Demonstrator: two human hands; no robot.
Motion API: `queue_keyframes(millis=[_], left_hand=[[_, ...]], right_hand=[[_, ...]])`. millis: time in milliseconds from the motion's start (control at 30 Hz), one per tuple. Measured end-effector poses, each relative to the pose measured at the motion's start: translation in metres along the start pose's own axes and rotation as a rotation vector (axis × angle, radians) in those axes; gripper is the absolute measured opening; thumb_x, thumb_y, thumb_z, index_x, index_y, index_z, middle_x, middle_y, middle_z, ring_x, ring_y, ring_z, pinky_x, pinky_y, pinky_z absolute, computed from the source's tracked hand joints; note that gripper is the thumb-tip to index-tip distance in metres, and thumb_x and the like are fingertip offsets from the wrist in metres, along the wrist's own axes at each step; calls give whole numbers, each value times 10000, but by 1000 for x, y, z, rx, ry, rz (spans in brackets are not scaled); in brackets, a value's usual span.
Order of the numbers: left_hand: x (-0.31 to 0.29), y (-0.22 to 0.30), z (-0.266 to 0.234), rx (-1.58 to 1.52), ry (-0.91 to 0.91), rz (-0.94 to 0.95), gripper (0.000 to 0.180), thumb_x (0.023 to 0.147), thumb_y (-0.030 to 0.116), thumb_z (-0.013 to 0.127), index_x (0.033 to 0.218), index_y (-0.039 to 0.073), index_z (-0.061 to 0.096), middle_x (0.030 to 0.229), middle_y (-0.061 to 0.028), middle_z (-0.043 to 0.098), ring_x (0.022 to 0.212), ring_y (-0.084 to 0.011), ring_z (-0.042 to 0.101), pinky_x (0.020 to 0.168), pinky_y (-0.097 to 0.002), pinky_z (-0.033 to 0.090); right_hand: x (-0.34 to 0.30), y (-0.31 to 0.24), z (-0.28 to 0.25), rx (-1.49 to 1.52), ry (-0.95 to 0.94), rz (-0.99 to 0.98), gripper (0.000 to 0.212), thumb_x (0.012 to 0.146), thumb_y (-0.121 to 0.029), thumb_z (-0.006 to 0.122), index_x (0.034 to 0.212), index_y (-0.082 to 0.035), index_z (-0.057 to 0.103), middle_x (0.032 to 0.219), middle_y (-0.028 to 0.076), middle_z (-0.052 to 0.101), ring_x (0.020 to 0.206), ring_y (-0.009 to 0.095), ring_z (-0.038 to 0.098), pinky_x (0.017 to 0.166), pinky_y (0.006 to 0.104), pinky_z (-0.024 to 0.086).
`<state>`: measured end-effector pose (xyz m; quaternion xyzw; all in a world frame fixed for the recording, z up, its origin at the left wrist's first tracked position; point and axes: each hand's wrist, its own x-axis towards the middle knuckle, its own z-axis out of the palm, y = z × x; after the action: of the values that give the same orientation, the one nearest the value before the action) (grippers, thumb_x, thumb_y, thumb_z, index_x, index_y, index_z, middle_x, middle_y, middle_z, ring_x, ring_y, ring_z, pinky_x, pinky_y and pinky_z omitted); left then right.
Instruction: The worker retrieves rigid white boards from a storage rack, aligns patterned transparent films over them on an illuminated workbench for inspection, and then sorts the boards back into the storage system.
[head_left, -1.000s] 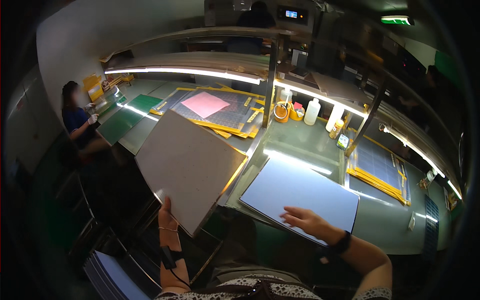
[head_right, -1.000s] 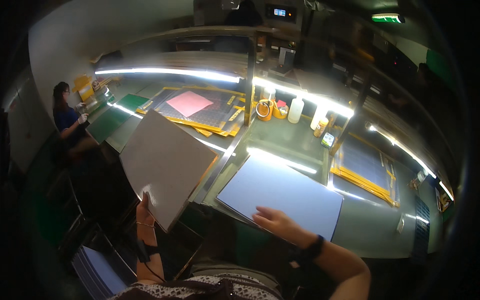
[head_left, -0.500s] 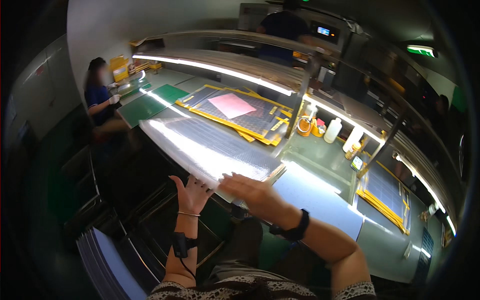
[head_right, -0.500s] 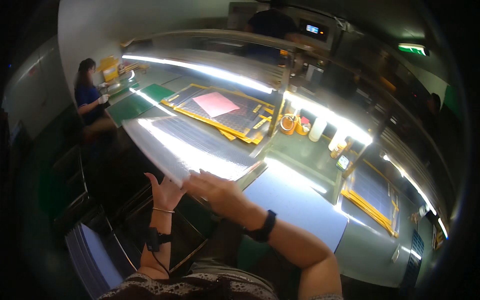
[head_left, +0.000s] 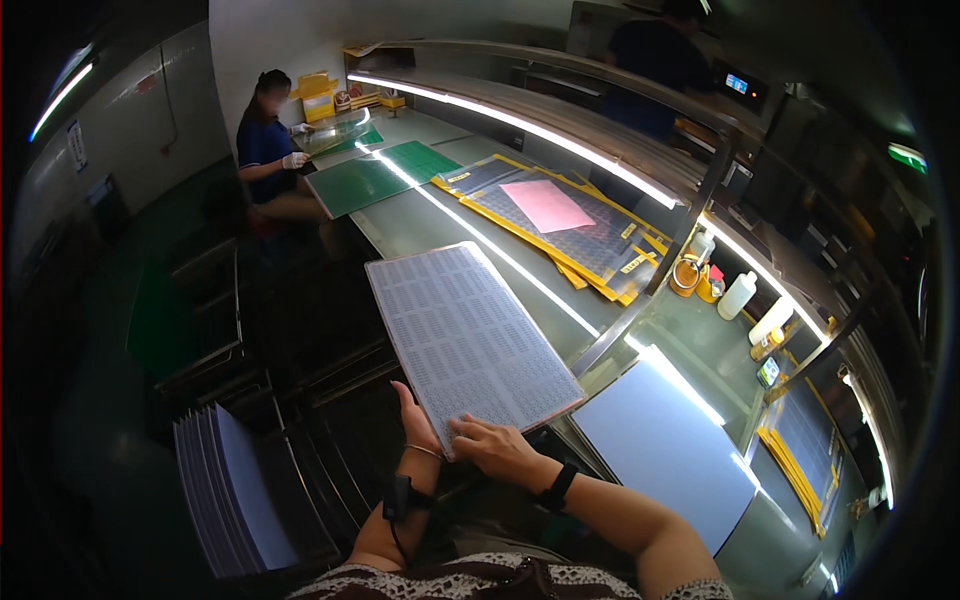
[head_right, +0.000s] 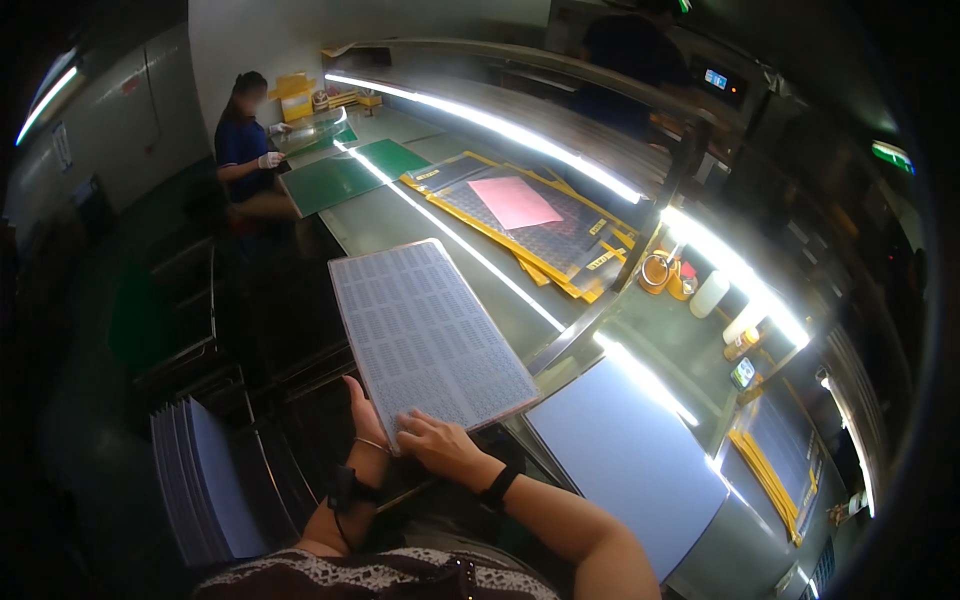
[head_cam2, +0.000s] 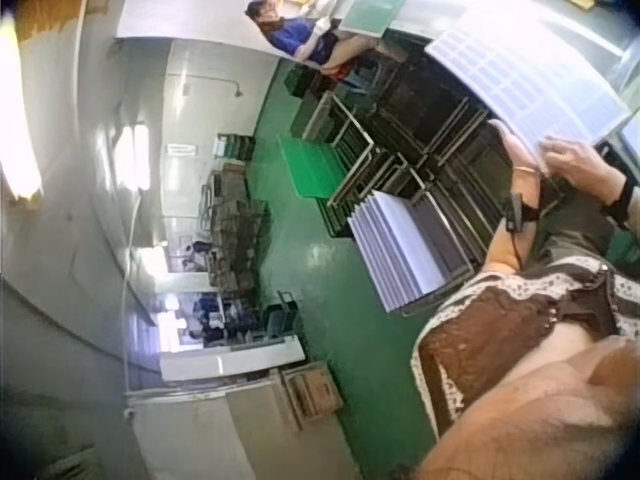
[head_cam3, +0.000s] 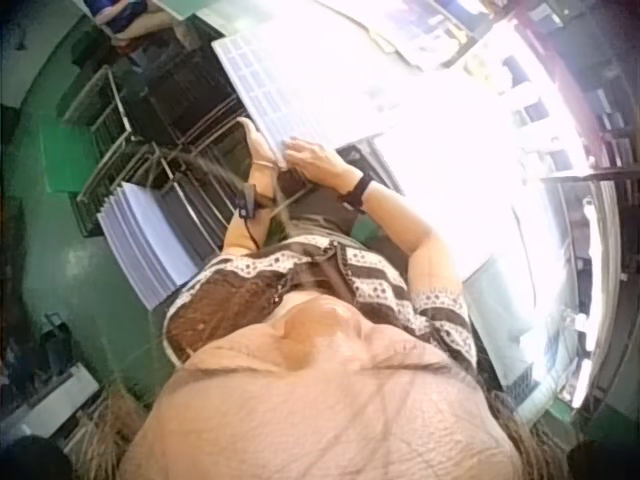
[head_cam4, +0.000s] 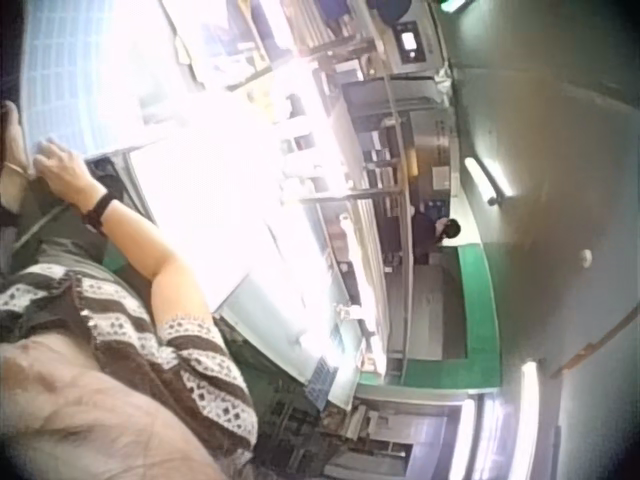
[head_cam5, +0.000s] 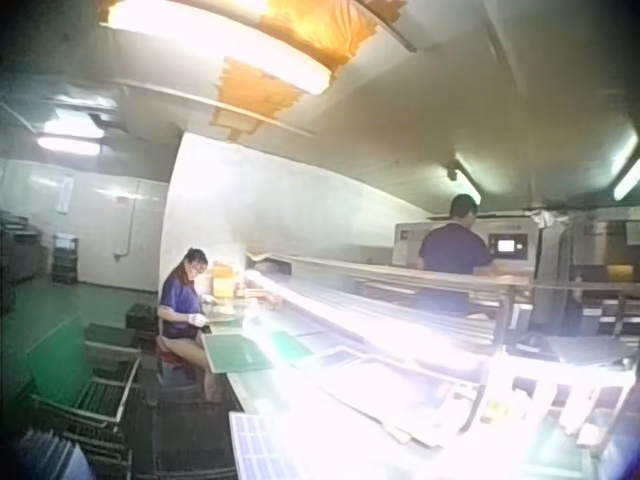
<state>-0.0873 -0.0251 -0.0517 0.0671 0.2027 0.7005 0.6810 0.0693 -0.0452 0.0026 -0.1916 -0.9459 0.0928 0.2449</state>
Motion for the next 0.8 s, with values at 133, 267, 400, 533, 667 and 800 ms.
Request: queue_keyframes(millis=[133,267,400,533,667,800], left_hand=[[1,-2,-9,-83,4,-76,944,786,755,267,1371,13,259,1393,-165,317,1229,-336,355,1027,-420,299],[14,-2,-16,-22,-33,-90,708,879,535,381,1351,14,296,1355,-148,371,1226,-282,381,1014,-406,331],[26,-9,-31,317,194,-32,426,912,212,518,1272,13,408,1226,-127,493,1116,-260,490,952,-387,404],[16,-5,-26,300,261,-53,332,888,119,534,1197,15,473,1123,-125,552,1004,-262,554,881,-399,454],[-19,20,-4,250,273,-47,335,881,121,545,1195,24,475,1110,-123,560,1003,-258,555,872,-403,461],[-46,73,-6,178,260,158,392,860,156,583,1208,26,455,1109,-120,569,983,-275,565,859,-411,472]], right_hand=[[3,-6,5,43,-103,205,138,798,-107,563,909,-33,527,1080,130,579,930,303,592,697,368,517],[19,17,-14,609,380,752,58,800,-16,490,807,-7,547,823,140,623,741,313,593,639,358,477],[38,35,-66,-57,502,391,108,834,-9,450,786,-2,546,739,117,603,733,278,602,652,337,463],[43,49,-151,-150,790,373,131,780,61,437,784,-18,541,769,146,584,731,306,591,641,341,467],[21,36,-240,-185,963,301,215,840,59,331,893,-26,521,929,94,606,728,112,557,654,215,431],[-39,4,-345,-1148,717,537,253,845,-56,379,907,-62,624,841,-5,592,601,87,472,595,211,392]])
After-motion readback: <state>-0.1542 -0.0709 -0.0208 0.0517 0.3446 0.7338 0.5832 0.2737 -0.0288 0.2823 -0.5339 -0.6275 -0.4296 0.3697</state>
